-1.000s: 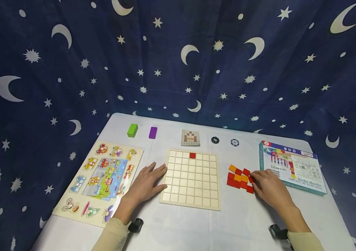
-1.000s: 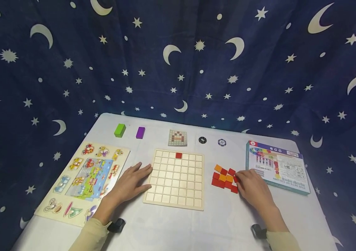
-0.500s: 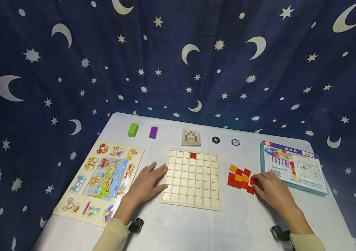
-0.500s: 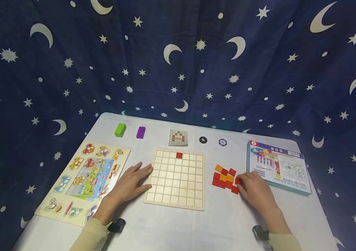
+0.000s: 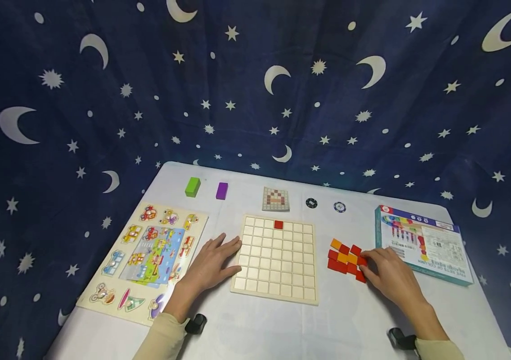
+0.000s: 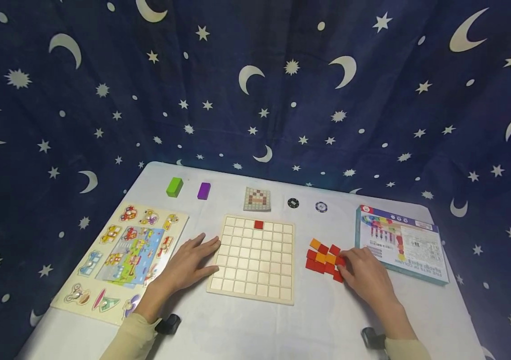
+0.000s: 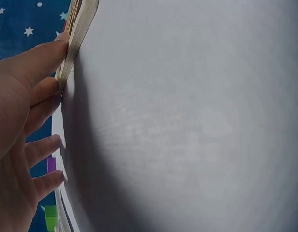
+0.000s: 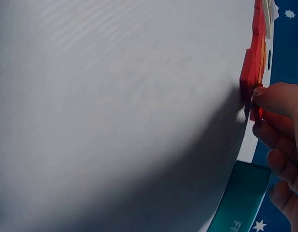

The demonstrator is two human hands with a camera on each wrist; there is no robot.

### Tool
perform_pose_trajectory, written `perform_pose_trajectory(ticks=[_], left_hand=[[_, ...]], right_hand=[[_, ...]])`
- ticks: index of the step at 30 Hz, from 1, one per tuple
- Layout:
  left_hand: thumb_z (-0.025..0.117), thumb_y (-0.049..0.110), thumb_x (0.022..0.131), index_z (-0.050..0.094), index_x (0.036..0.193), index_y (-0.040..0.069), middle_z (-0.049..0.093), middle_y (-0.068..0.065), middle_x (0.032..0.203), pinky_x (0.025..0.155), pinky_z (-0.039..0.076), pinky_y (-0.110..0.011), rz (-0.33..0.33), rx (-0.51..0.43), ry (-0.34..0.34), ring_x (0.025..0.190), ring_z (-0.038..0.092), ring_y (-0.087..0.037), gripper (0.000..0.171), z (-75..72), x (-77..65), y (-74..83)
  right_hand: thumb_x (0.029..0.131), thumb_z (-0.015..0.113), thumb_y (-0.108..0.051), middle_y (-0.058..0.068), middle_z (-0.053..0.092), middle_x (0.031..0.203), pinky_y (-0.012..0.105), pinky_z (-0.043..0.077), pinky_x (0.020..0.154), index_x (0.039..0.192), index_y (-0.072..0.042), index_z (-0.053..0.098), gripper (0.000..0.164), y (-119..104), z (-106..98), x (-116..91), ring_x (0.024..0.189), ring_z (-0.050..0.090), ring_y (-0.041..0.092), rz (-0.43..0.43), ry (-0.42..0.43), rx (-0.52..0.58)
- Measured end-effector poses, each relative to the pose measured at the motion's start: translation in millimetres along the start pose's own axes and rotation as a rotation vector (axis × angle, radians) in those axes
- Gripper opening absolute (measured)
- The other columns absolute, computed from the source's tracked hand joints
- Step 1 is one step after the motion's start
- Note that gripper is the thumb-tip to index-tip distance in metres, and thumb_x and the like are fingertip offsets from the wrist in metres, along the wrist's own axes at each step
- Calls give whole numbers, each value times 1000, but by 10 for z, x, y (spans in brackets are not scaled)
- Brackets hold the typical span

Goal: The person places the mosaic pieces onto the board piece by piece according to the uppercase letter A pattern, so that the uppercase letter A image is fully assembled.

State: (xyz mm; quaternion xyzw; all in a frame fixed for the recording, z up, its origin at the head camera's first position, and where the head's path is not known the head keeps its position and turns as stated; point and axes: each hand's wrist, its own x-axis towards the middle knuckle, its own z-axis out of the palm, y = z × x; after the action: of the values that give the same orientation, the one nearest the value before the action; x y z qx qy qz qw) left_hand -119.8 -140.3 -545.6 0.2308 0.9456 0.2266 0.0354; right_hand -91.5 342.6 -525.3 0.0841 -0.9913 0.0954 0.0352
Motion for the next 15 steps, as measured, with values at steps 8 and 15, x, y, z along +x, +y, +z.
perform_pose_trajectory(ticks=[8,15], left_hand=[[75,42,98,57,155,13,54,-4,164,127,32,-69,-1,-9,3,158,39,-45,66,8,-24,-1],[76,41,98,56,156,13,53,-4,165,128,31,-68,1,-13,3,158,38,-45,68,-21,-12,14]], right_hand=[[88,86,-21,13,77,109,51,60,87,120,-4,77,38,-212,19,205,99,62,29,-27,50,48],[90,84,-23,8,77,109,47,61,86,119,-9,78,33,-554,99,467,100,62,24,-79,81,90]])
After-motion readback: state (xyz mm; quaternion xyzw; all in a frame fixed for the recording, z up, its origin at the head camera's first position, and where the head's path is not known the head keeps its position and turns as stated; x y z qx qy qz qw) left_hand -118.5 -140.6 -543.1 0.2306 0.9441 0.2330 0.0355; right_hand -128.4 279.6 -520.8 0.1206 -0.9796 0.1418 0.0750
